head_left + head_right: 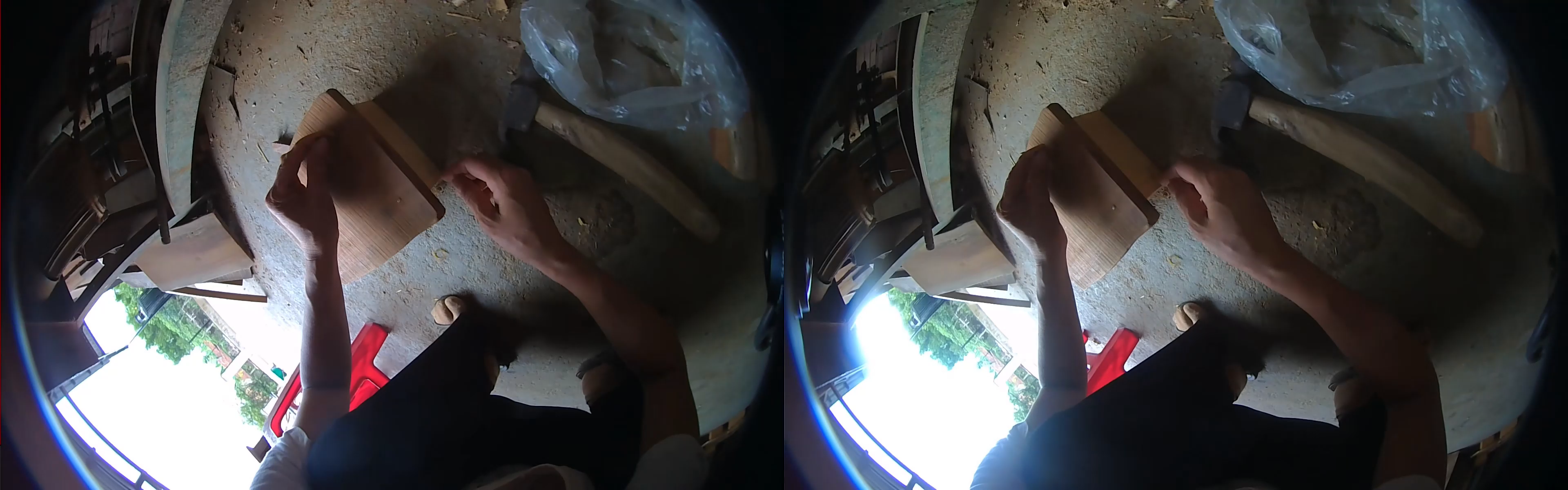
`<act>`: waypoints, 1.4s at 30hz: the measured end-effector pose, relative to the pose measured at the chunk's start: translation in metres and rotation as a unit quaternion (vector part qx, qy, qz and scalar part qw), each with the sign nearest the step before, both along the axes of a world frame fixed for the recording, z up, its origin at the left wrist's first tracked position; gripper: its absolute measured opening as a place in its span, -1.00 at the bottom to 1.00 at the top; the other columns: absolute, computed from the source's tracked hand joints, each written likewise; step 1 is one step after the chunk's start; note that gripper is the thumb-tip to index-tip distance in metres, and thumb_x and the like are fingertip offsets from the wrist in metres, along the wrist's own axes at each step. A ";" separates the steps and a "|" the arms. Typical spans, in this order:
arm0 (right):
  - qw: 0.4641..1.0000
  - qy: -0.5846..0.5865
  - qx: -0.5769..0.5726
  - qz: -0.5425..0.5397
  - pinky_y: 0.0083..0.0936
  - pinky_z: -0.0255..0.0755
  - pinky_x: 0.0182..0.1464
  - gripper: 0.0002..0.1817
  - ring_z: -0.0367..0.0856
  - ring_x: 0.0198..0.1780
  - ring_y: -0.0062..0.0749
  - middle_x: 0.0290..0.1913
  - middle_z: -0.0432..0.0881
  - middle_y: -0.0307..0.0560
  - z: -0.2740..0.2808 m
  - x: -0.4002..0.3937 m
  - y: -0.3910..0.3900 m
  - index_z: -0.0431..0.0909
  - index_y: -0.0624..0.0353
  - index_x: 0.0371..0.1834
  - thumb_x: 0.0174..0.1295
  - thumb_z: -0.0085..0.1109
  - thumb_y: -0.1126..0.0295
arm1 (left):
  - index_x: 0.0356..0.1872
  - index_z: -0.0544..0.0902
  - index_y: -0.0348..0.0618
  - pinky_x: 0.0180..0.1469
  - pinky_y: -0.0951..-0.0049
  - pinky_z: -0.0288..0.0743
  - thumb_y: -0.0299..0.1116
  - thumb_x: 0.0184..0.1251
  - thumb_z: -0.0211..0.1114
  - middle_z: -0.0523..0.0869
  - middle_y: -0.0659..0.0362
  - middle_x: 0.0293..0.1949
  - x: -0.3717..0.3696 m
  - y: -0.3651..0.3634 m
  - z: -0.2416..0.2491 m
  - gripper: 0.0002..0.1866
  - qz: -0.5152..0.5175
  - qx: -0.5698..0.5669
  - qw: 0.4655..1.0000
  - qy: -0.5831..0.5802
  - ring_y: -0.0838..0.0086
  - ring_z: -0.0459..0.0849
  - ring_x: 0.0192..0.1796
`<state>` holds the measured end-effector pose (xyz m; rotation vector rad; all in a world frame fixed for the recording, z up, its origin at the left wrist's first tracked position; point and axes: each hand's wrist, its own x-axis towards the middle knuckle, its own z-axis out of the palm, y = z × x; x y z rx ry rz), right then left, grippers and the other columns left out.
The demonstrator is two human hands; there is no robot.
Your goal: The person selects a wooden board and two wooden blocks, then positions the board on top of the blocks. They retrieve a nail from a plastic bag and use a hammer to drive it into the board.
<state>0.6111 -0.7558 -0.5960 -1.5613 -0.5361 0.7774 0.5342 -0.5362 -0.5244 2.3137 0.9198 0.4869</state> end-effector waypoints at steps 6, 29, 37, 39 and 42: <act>0.999 -0.036 0.002 0.023 -0.49 0.60 -0.30 -0.83 0.70 -0.29 -0.44 -0.22 0.70 -0.05 -0.006 0.001 -0.001 0.63 0.24 -0.02 0.39 0.11 0.57 | -0.11 0.79 -0.22 -0.02 0.52 0.53 -0.48 0.33 0.39 0.80 0.19 -0.22 0.001 0.004 -0.005 -0.84 0.032 0.024 0.999 0.014 0.58 0.69 -0.15; 0.993 -0.060 -0.067 0.083 -0.48 0.54 -0.38 -0.83 0.66 -0.39 -0.45 -0.31 0.68 -0.08 -0.014 -0.005 -0.002 0.64 0.18 0.00 0.43 0.15 0.44 | -0.16 0.85 0.05 0.19 0.28 0.41 -0.28 0.24 0.41 0.81 0.25 -0.14 -0.012 0.017 -0.020 -0.82 -0.060 0.068 0.995 -0.036 0.35 0.66 -0.02; 0.990 -0.098 -0.061 0.076 -0.45 0.57 -0.37 -0.84 0.69 -0.39 -0.41 -0.34 0.66 -0.05 -0.007 -0.006 0.000 0.63 0.20 -0.02 0.42 0.14 0.45 | -0.15 0.84 -0.02 0.19 0.33 0.43 -0.33 0.27 0.38 0.80 0.21 -0.15 -0.010 0.014 -0.017 -0.82 -0.050 0.075 0.995 -0.043 0.34 0.66 -0.02; 0.991 -0.101 -0.056 0.075 -0.45 0.56 -0.37 -0.84 0.68 -0.38 -0.41 -0.33 0.67 -0.05 -0.009 -0.006 0.001 0.63 0.21 -0.02 0.42 0.14 0.45 | -0.13 0.83 -0.08 0.14 0.37 0.51 -0.42 0.28 0.37 0.80 0.19 -0.13 -0.010 0.014 -0.015 -0.82 -0.052 0.079 0.995 -0.028 0.36 0.67 -0.01; 0.991 -0.103 -0.051 0.074 -0.44 0.56 -0.36 -0.85 0.68 -0.37 -0.39 -0.31 0.67 -0.04 -0.010 -0.006 0.000 0.63 0.21 -0.04 0.42 0.15 0.46 | -0.14 0.82 -0.09 0.13 0.36 0.51 -0.41 0.30 0.36 0.80 0.18 -0.13 -0.011 0.013 -0.017 -0.83 -0.056 0.102 0.993 -0.025 0.34 0.66 -0.02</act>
